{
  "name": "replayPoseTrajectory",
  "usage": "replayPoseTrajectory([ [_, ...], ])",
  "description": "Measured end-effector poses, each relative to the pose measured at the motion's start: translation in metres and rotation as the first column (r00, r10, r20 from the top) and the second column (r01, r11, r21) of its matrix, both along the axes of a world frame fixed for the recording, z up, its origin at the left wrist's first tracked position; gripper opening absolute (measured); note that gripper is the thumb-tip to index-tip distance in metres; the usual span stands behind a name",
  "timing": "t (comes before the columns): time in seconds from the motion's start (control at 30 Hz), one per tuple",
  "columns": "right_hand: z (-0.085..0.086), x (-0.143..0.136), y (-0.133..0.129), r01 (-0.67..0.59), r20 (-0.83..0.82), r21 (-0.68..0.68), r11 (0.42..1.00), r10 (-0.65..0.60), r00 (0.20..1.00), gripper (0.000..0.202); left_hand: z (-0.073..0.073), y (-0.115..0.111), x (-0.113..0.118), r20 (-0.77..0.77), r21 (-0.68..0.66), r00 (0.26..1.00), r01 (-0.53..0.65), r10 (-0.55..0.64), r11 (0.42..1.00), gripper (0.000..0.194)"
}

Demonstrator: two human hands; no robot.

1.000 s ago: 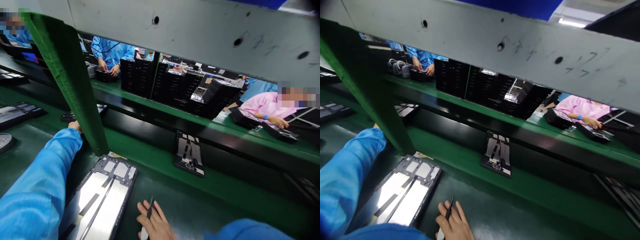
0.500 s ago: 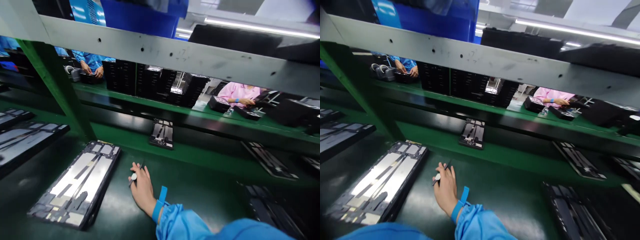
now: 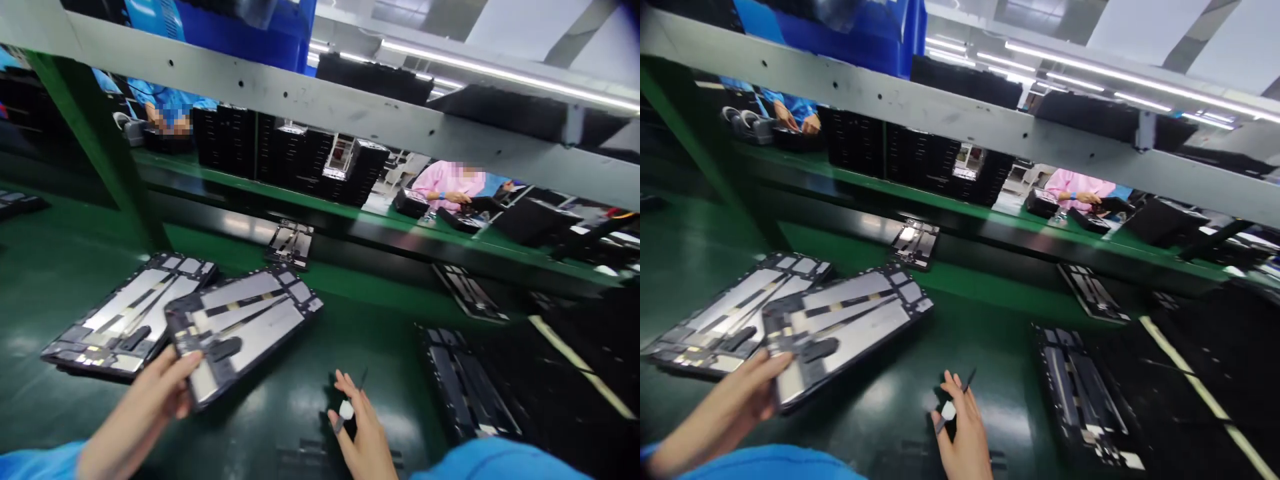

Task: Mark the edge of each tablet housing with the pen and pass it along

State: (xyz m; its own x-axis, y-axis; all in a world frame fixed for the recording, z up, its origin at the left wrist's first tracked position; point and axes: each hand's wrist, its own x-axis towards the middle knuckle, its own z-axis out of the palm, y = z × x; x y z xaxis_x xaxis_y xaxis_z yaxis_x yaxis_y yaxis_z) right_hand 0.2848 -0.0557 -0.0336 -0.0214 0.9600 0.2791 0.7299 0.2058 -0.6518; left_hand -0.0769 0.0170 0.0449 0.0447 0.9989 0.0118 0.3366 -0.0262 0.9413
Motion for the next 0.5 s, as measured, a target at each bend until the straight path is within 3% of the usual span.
replayPoseTrajectory([
  [0.07, -0.015, 0.011, -0.023, 0.104, -0.124, -0.050, 0.993, -0.109, 0.986, 0.032, -0.018, -0.001, 0.058, 0.313, -0.299, 0.949, 0.060, 0.038, 0.952, 0.052],
  [0.13, -0.021, 0.012, -0.032, 0.210, -0.293, -0.103, 0.972, -0.232, 0.928, 0.035, -0.033, -0.006, 0.112, 0.369, -0.371, 0.929, 0.108, 0.039, 0.922, 0.062],
  [0.2, -0.020, 0.010, -0.032, 0.285, -0.459, -0.150, 0.947, -0.322, 0.828, 0.037, -0.042, -0.018, 0.150, 0.407, -0.428, 0.913, 0.156, 0.036, 0.890, 0.067],
  [0.27, -0.015, 0.010, -0.027, 0.294, -0.584, -0.179, 0.939, -0.342, 0.737, 0.036, -0.044, -0.031, 0.162, 0.463, -0.550, 0.886, 0.269, 0.020, 0.791, 0.076],
  [0.3, -0.012, 0.011, -0.025, 0.272, -0.623, -0.193, 0.943, -0.332, 0.708, 0.036, -0.042, -0.035, 0.159, 0.482, -0.613, 0.876, 0.359, -0.027, 0.704, 0.081],
  [0.37, -0.006, 0.015, -0.022, 0.218, -0.652, -0.229, 0.949, -0.316, 0.689, 0.040, -0.035, -0.032, 0.140, 0.464, -0.667, 0.853, 0.513, -0.237, 0.540, 0.086],
  [0.4, -0.003, 0.017, -0.021, 0.192, -0.642, -0.251, 0.949, -0.312, 0.701, 0.046, -0.031, -0.026, 0.128, 0.396, -0.644, 0.836, 0.548, -0.381, 0.534, 0.082],
  [0.43, 0.000, 0.019, -0.019, 0.171, -0.619, -0.272, 0.947, -0.308, 0.723, 0.053, -0.027, -0.017, 0.115, 0.268, -0.569, 0.830, 0.546, -0.490, 0.614, 0.074],
  [0.5, 0.006, 0.021, -0.015, 0.142, -0.552, -0.308, 0.941, -0.298, 0.779, 0.070, -0.023, 0.006, 0.096, -0.042, -0.284, 0.867, 0.466, -0.496, 0.838, 0.058],
])
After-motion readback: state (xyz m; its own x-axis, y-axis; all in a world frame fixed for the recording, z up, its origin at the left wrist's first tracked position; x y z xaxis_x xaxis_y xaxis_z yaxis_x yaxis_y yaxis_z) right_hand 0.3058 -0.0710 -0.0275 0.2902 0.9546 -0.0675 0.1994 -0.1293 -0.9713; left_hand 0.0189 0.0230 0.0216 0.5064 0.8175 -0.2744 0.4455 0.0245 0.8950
